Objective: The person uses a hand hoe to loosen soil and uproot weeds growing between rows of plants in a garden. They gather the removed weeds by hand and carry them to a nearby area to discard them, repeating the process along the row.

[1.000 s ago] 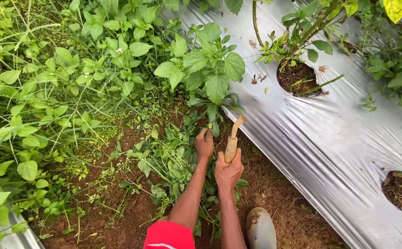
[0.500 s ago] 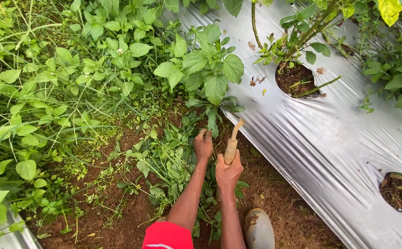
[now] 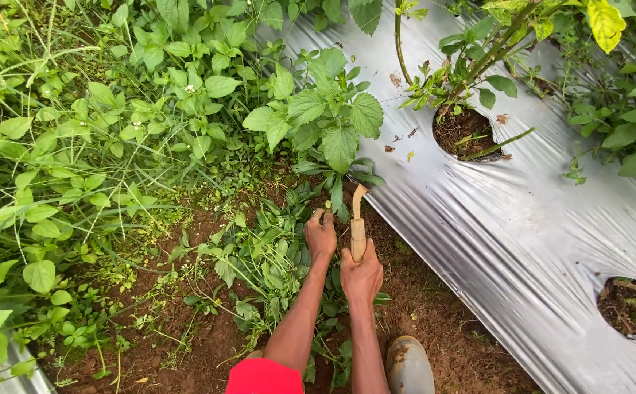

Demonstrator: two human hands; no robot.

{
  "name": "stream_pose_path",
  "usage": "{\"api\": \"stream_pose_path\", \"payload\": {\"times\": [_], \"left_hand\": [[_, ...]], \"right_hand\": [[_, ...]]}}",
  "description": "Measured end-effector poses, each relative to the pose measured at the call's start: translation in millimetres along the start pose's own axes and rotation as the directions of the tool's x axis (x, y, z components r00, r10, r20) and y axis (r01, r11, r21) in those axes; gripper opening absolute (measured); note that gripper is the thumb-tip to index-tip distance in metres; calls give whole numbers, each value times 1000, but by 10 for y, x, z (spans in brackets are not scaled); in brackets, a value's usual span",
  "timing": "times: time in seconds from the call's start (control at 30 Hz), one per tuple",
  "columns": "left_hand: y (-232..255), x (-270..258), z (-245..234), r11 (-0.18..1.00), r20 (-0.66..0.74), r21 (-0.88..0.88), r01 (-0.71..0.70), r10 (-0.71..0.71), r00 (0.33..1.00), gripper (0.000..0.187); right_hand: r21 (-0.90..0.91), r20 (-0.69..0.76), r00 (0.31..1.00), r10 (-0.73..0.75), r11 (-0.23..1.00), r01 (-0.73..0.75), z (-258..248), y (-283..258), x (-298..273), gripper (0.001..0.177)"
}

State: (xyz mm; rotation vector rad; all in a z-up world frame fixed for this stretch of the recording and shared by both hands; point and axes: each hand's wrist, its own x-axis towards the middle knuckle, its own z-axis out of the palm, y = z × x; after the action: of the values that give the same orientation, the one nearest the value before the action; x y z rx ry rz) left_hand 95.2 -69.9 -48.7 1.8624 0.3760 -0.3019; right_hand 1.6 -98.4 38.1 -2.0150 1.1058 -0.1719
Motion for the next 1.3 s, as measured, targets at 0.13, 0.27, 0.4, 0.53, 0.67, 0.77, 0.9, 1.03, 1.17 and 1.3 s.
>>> {"api": "stream_pose_path", "payload": {"times": [0.13,0.27,0.4,0.53,0.67,0.77,0.9,1.03,1.17,1.3], "left_hand": [[47,-52,-40,996,-7,-54,-67,66,998,24],[1,-30,-21,997,-13,-15,-74,74,997,25],[102,-109,-73,999,-8,8,-43,43,999,28],[18,-111,-54,996,34,3,-92,92,995,30],[23,-67,-58,999,28,7,-36,36,999,34],[138,-77,-119,1000,45,20,-20,19,999,40],[-205,47,78,999,30,30,-37,36,999,39],[-86,-24,11,997,35,40,-59,58,998,38],[21,-123,-28,997,16,79,-26,25,1000,35],[-101,-83,47,995,-4,79,-65,66,998,34]], "right_hand": [[80,-63,998,-5,997,10,127,160,44,66],[111,-53,999,2,994,4,197,174,30,67],[37,-41,998,39,999,-37,179,209,17,67],[183,-95,995,5,983,12,246,297,9,65],[103,-55,998,39,994,-33,217,322,9,64],[143,-69,997,28,990,-18,203,352,39,65],[288,-114,993,-18,956,50,263,425,129,65],[57,33,999,-21,998,19,176,257,112,62],[206,-47,999,-18,978,28,164,331,131,65],[244,-72,997,-33,968,49,267,385,122,62]]}}
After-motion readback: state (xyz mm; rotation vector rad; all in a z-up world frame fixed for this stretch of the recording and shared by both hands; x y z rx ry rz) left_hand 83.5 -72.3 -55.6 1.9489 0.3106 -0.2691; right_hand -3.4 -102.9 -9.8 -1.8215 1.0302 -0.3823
